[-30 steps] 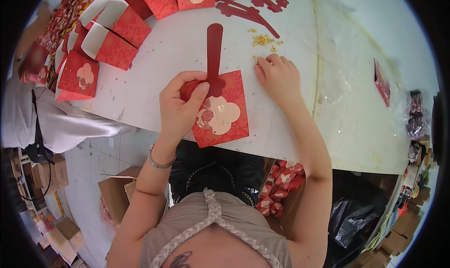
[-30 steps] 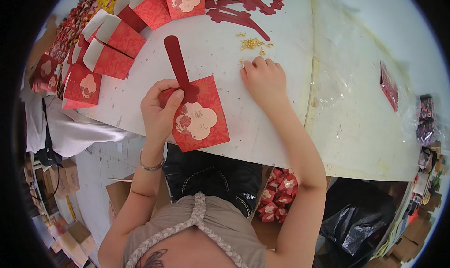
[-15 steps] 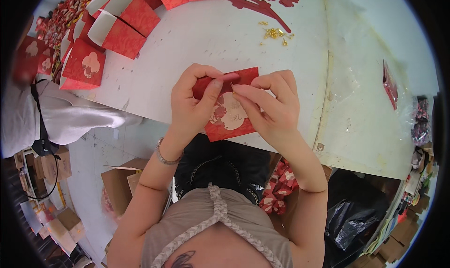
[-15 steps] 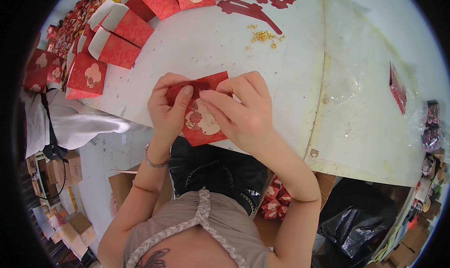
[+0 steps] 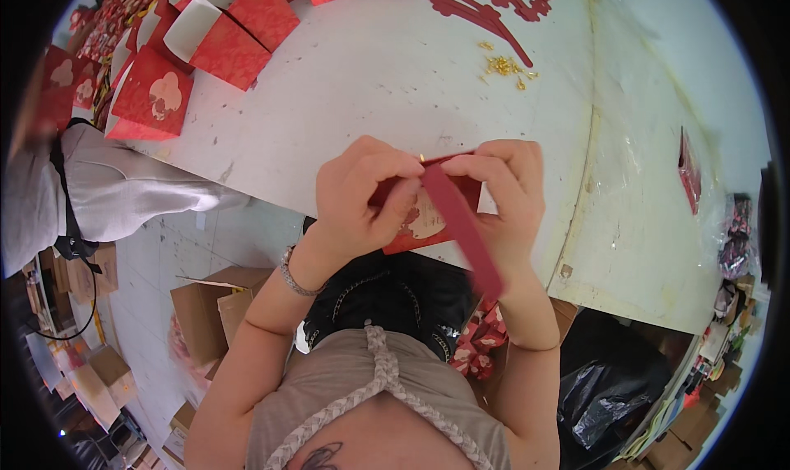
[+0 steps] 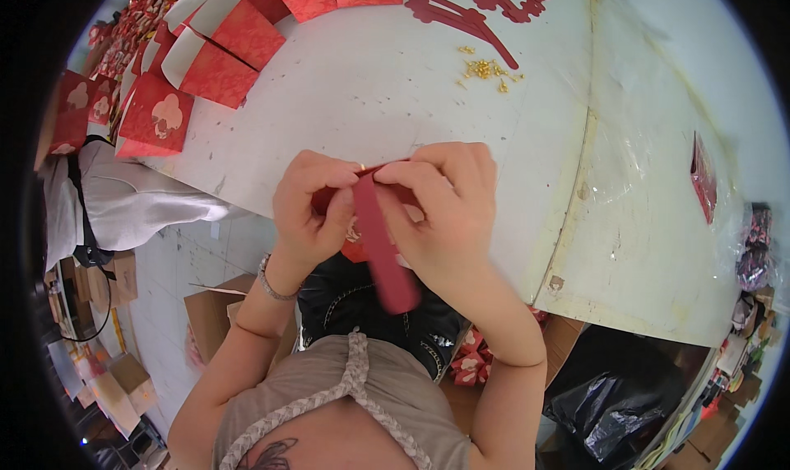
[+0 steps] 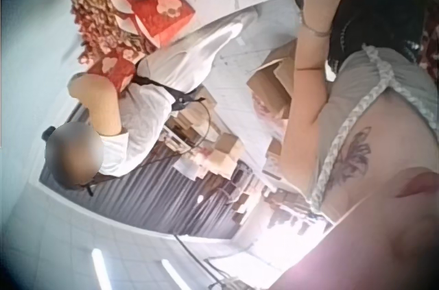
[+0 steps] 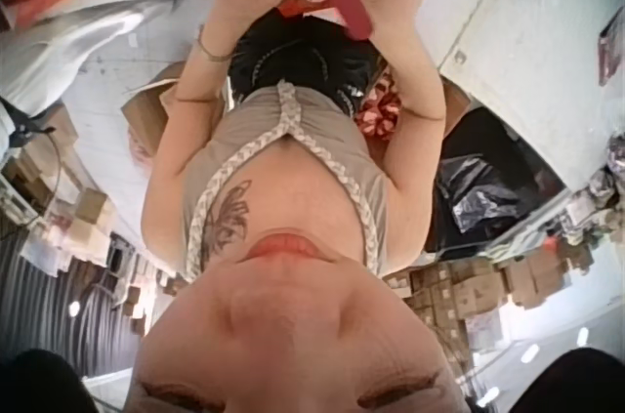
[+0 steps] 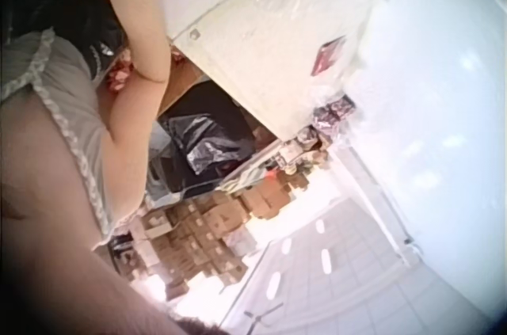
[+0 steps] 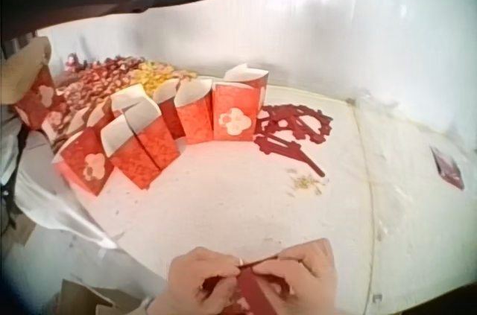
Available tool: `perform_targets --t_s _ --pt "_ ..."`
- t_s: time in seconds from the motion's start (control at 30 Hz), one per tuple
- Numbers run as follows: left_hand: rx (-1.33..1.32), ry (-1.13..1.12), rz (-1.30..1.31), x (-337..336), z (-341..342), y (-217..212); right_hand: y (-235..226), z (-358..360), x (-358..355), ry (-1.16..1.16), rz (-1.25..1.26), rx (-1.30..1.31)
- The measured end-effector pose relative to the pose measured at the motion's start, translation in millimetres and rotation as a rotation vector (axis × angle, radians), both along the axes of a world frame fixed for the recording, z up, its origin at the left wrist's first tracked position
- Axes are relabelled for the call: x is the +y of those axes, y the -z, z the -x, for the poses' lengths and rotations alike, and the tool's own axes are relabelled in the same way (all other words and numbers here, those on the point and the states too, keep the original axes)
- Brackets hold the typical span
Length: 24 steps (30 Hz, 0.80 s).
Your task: The person assembles small red paper gift boxes by folding flaps and inserting a red paper strip to secure the closure. They repeatedly pick up flat boxes, fold them into shape, and fasten them with a strip, placing finished boxes on the table.
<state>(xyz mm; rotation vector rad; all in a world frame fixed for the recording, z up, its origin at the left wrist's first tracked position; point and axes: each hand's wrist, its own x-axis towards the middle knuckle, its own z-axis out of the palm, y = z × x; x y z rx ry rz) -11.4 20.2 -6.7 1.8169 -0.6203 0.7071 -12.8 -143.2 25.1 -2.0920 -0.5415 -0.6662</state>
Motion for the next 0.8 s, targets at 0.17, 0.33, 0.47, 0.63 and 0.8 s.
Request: perform_targets --t_s 0.17,0.33,0.47,0.63,0.8 --pt "0.017 -0.021 0.023 1 -2 -5 -9 -2 -2 -0.172 -0.121 0.358" --pt "0.037 -0.116 -0.257 -1 -8 -46 3 -6 -7 -0.198 -0.098 0.193" --pt "0.252 0.076 -0.495 14 -25 -67 3 -5 -10 -0.257 -0.058 0.117" --pt "0.131 0.28 -0.731 14 -54 -82 4 -3 -11 -0.325 -0.064 0.035" --pt "0.535 0.222 -0.418 19 -34 -72 5 -1 -12 -0.335 -0.077 -0.007"
